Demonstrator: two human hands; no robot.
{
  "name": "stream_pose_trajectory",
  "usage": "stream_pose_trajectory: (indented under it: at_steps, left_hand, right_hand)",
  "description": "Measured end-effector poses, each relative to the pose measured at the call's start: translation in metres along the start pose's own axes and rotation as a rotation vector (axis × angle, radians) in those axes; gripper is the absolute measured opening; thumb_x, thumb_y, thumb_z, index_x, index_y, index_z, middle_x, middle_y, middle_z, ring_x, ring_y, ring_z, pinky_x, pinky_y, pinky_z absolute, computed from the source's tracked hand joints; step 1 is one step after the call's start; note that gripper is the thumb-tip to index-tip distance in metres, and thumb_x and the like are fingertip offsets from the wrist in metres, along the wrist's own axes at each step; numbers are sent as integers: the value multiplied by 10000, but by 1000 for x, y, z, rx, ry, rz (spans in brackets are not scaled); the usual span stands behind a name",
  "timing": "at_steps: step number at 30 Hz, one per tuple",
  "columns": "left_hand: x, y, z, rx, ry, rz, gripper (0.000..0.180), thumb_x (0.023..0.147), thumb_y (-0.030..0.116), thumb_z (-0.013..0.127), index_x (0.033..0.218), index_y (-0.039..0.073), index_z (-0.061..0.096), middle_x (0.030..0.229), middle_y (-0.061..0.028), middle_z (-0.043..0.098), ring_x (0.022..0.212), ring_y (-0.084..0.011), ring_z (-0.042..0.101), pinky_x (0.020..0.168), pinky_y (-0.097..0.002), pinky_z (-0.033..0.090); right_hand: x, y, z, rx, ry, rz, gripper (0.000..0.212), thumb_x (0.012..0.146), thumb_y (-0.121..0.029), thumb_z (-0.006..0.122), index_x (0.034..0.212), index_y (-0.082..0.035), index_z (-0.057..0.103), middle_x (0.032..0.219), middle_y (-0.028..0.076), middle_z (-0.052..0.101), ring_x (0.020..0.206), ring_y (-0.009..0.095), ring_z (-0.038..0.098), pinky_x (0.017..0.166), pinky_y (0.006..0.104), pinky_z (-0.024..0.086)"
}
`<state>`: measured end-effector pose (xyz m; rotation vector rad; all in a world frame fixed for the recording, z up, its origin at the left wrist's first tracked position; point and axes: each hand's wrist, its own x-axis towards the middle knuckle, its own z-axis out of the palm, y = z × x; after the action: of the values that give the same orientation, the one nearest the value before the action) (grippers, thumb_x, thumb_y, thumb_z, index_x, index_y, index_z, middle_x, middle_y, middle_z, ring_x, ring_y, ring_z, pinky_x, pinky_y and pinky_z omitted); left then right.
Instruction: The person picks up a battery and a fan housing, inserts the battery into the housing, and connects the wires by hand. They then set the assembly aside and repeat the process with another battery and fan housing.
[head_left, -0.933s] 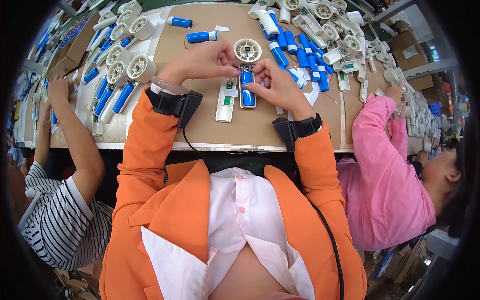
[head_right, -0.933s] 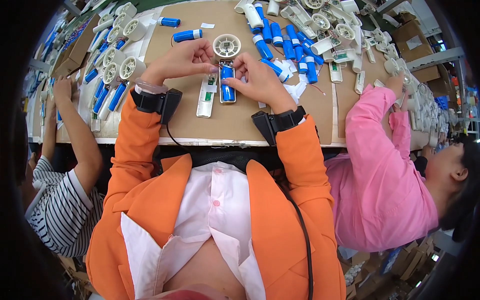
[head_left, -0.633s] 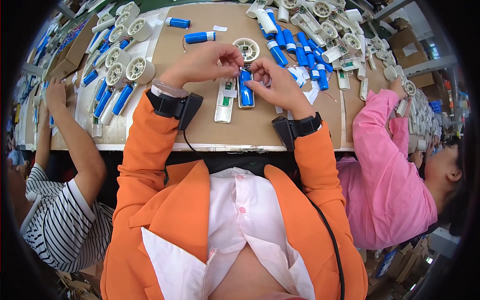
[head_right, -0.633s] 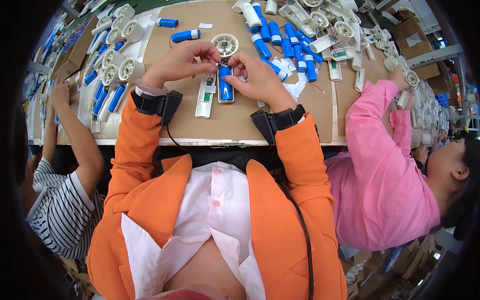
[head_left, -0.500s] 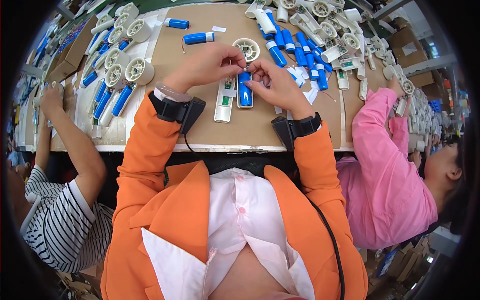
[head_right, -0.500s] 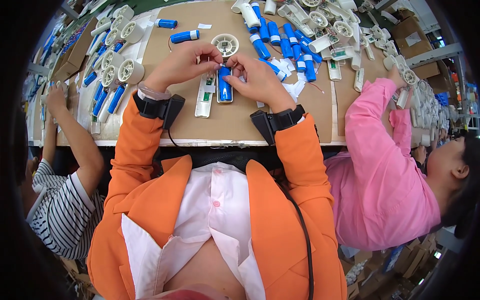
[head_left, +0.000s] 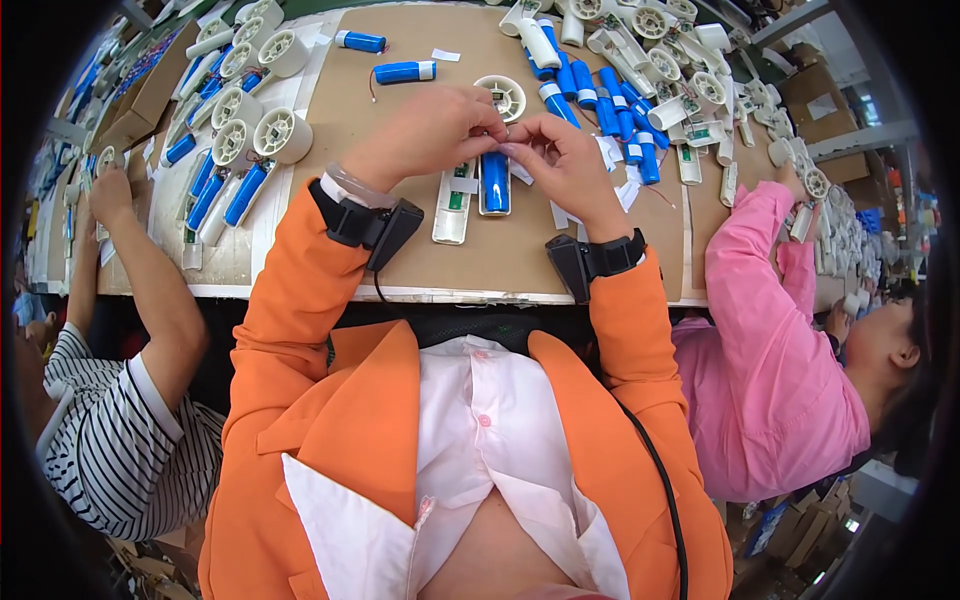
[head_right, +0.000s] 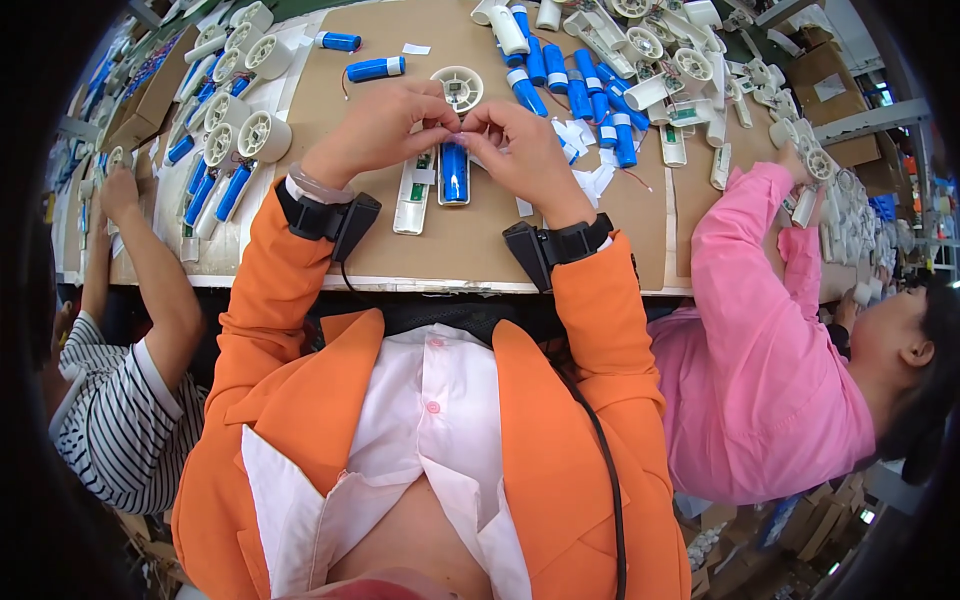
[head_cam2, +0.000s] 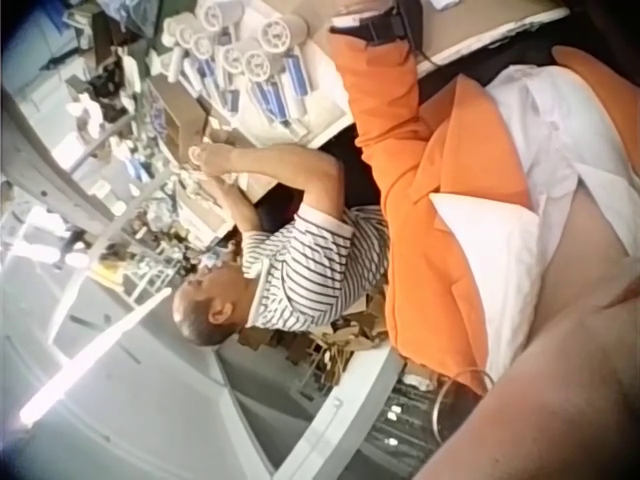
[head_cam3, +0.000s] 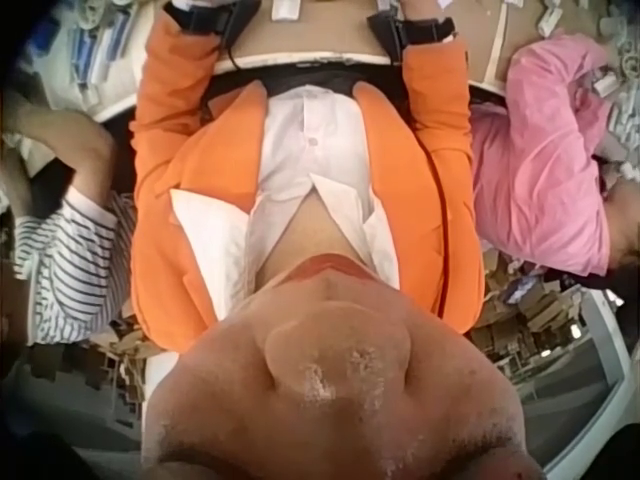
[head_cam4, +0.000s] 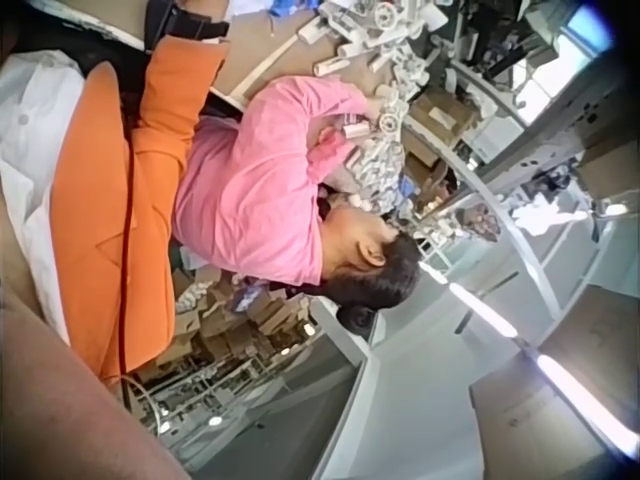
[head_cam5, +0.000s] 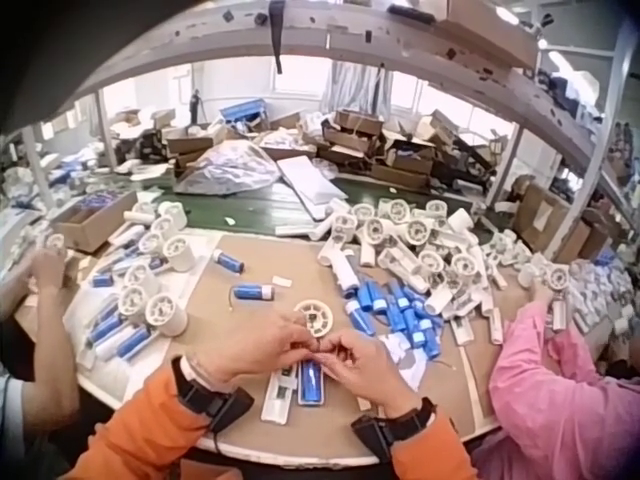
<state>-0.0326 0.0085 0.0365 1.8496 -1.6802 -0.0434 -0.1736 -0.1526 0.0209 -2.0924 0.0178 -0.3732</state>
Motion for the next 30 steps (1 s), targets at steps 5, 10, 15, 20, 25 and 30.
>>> stream_pose_trajectory:
  at_steps: [5,10,15,20,25,30]
  left_hand:
    - [1,-2,-3,-48,58,-16,140,792,141,703,916,75,706,885,-77,633,815,-256,626,709,-357,501]
    - [4,-13,-2,-46,288,58,313,791,162,713,1096,113,663,1084,-97,620,1002,-287,595,875,-370,476]
    - [1,-24,16,-29,212,44,484,819,149,702,1284,124,570,1295,-111,548,1193,-299,524,1017,-379,410]
    - [1,-28,14,-62,129,14,474,817,155,707,1273,124,581,1287,-106,557,1175,-300,534,999,-384,423]
    - [0,-26,16,-23,138,-36,470,815,165,712,1266,128,586,1285,-100,561,1164,-301,539,995,-384,426]
    - [0,-26,16,-10,142,-43,464,813,169,715,1258,127,590,1279,-102,567,1160,-300,543,989,-381,431]
  right_hand:
    - [0,4,2,-85,84,-41,128,855,-77,705,960,-17,663,804,1,657,650,32,543,581,184,437]
    - [-2,1,-1,-165,102,16,113,851,-79,709,936,-20,665,776,-4,664,648,31,555,583,184,450]
    - [-6,-4,-5,-212,133,153,121,840,-81,719,923,-16,661,758,-13,663,641,25,559,594,175,459]
    - [-6,8,-8,-181,42,320,139,840,-101,725,926,-14,661,766,-16,667,642,20,565,603,181,466]
    - [-8,14,-7,-267,32,114,117,857,-93,693,942,-16,667,781,32,680,650,90,621,607,226,491]
    - [-5,0,-7,-578,103,-195,103,864,-64,662,956,-19,674,812,92,680,679,167,657,617,260,505]
